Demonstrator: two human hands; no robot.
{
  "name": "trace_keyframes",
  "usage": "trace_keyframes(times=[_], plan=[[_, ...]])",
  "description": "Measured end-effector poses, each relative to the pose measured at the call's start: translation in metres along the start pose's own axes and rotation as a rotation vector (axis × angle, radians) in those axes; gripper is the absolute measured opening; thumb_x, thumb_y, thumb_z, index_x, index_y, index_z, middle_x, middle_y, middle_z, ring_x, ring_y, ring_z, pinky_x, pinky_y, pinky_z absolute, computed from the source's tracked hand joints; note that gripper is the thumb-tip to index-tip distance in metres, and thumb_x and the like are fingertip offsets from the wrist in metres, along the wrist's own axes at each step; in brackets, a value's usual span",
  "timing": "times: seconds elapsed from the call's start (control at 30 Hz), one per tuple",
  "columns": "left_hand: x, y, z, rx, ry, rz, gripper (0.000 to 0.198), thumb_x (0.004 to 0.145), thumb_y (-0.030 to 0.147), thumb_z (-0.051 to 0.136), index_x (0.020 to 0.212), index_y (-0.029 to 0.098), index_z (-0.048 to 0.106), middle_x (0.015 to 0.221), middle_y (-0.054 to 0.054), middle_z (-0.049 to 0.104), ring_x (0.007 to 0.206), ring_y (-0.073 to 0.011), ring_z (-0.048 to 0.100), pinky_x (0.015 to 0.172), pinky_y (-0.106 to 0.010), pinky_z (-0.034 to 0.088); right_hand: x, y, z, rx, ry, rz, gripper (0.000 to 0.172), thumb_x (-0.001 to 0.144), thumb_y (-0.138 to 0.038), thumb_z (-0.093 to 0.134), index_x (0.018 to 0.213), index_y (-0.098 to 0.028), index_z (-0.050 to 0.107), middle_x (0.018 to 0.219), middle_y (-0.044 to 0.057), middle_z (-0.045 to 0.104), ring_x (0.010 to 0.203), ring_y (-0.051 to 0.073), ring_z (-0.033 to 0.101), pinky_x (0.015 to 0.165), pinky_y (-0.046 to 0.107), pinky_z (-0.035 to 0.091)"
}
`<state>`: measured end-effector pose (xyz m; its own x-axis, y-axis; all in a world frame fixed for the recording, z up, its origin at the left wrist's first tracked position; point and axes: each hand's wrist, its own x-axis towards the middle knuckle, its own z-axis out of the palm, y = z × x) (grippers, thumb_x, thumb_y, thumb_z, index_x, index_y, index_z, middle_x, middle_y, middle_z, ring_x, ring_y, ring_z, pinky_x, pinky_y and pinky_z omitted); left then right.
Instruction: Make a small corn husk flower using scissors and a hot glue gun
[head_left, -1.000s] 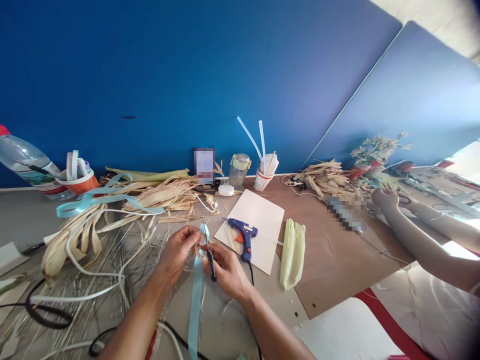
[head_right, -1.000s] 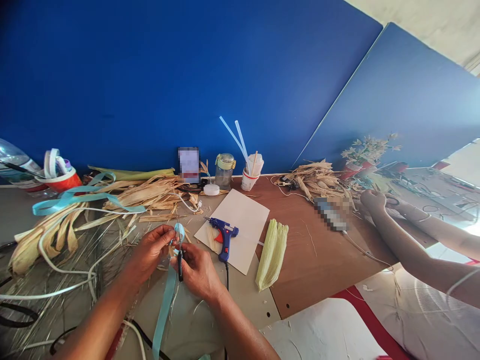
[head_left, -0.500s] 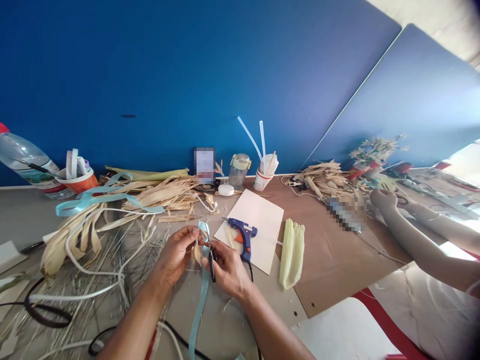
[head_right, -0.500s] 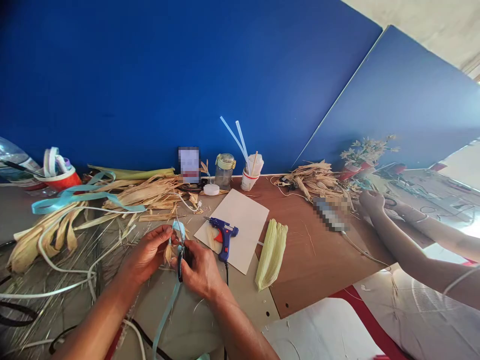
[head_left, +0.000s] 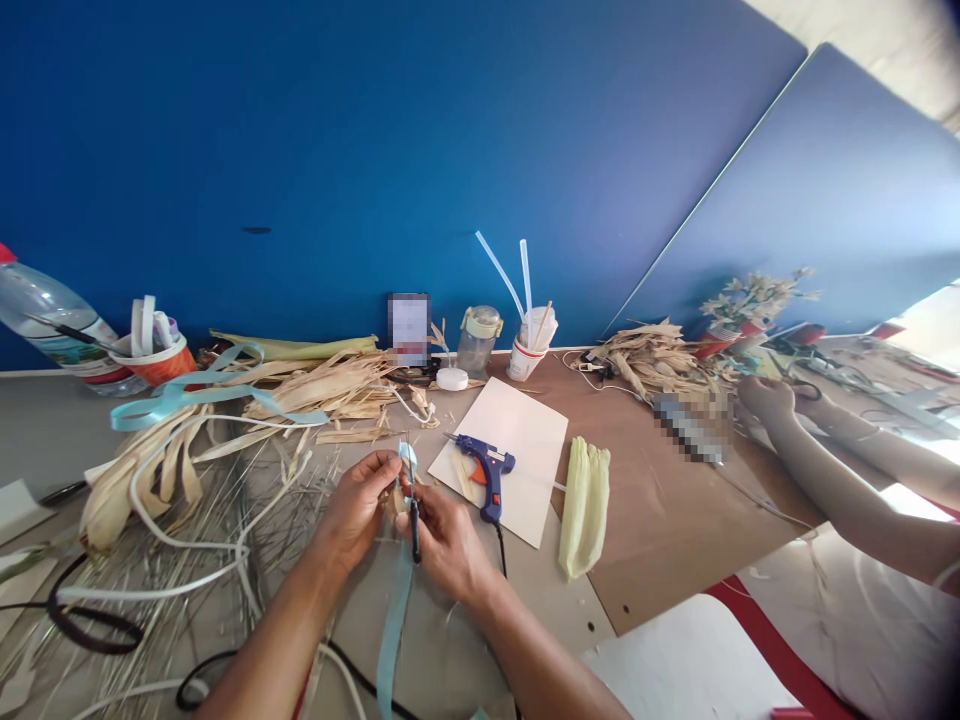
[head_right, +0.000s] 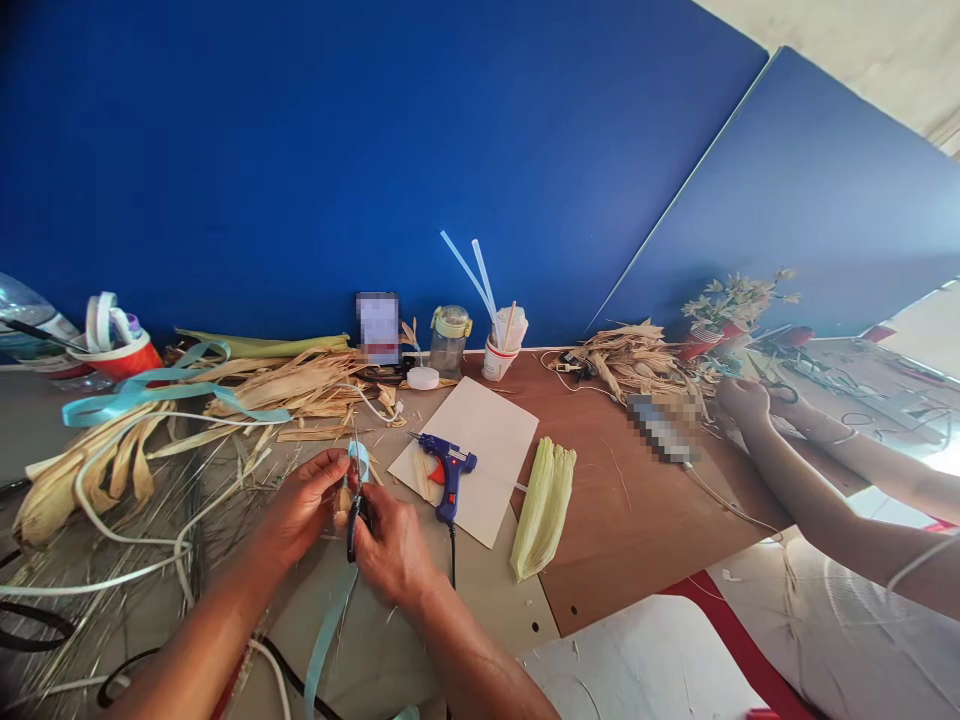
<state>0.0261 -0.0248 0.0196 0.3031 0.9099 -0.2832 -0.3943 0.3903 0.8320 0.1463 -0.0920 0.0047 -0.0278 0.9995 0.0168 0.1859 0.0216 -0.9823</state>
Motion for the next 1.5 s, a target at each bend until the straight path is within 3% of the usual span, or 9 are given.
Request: trace_keyframes(times=[0.27, 0.4, 0.63, 0.87, 1.17, 1.37, 1.5], plan=[[0.000, -0.002, -0.001, -0.069, 0.031, 0.007, 0.029, 0.060, 0.031, 0.084, 0.079, 0.015, 0.067, 0.070, 0.002, 0.064, 0.057, -0.0092, 0.056, 0.051, -0.019, 0.045, 0.003, -0.010, 0.008, 0.337, -0.035, 0.083, 0.046, 0.079, -0.063, 0.058, 0.085, -0.017, 0.060, 0.061, -0.003, 0.048, 0.056, 0.011, 0.039, 0.054, 0.023, 0.035], [-0.003, 0.003, 0.001, -0.103, -0.031, -0.019, 0.029, 0.061, 0.032, 0.083, 0.074, 0.016, 0.064, 0.068, 0.002, 0.061, 0.052, -0.0087, 0.052, 0.042, -0.019, 0.041, 0.002, -0.011, 0.005, 0.376, -0.080, 0.058, 0.057, 0.077, -0.071, 0.057, 0.090, -0.015, 0.062, 0.060, -0.002, 0.051, 0.055, 0.011, 0.039, 0.054, 0.024, 0.035], [-0.003, 0.002, -0.003, -0.103, -0.112, -0.013, 0.032, 0.062, 0.035, 0.084, 0.068, 0.016, 0.059, 0.063, 0.002, 0.060, 0.050, -0.0093, 0.055, 0.044, -0.019, 0.045, 0.000, -0.010, 0.001, 0.346, -0.143, 0.007, 0.067, 0.074, -0.079, 0.054, 0.097, -0.017, 0.063, 0.058, -0.002, 0.052, 0.052, 0.012, 0.038, 0.054, 0.025, 0.034], [-0.005, 0.000, -0.004, -0.044, -0.163, -0.073, 0.033, 0.068, 0.040, 0.079, 0.075, 0.020, 0.054, 0.054, 0.005, 0.057, 0.033, -0.0122, 0.051, 0.030, -0.022, 0.039, 0.001, -0.010, 0.000, 0.346, -0.139, -0.011, 0.068, 0.074, -0.081, 0.050, 0.094, -0.017, 0.066, 0.058, -0.001, 0.053, 0.052, 0.013, 0.039, 0.054, 0.027, 0.034], [-0.004, 0.003, -0.003, 0.050, -0.122, -0.114, 0.044, 0.059, 0.043, 0.084, 0.078, 0.020, 0.053, 0.053, 0.006, 0.057, 0.033, -0.0140, 0.053, 0.027, -0.025, 0.044, -0.001, -0.016, -0.001, 0.349, -0.099, 0.027, 0.070, 0.072, -0.084, 0.048, 0.085, -0.018, 0.067, 0.058, 0.001, 0.053, 0.051, 0.013, 0.038, 0.052, 0.029, 0.035], [-0.006, 0.005, 0.000, 0.097, -0.119, -0.127, 0.048, 0.059, 0.049, 0.082, 0.080, 0.021, 0.049, 0.051, 0.008, 0.057, 0.029, -0.0159, 0.053, 0.025, -0.028, 0.044, 0.000, -0.003, 0.001, 0.501, -0.085, 0.036, 0.063, 0.079, -0.073, 0.054, 0.096, -0.014, 0.069, 0.055, 0.001, 0.055, 0.049, 0.012, 0.037, 0.049, 0.026, 0.029], [-0.007, 0.005, 0.001, 0.122, -0.098, -0.140, 0.048, 0.059, 0.050, 0.081, 0.082, 0.021, 0.051, 0.050, 0.007, 0.058, 0.029, -0.0163, 0.053, 0.026, -0.027, 0.044, 0.001, 0.007, 0.003, 0.591, -0.077, 0.075, 0.061, 0.080, -0.069, 0.056, 0.093, -0.012, 0.070, 0.054, 0.001, 0.056, 0.047, 0.009, 0.035, 0.046, 0.024, 0.022]])
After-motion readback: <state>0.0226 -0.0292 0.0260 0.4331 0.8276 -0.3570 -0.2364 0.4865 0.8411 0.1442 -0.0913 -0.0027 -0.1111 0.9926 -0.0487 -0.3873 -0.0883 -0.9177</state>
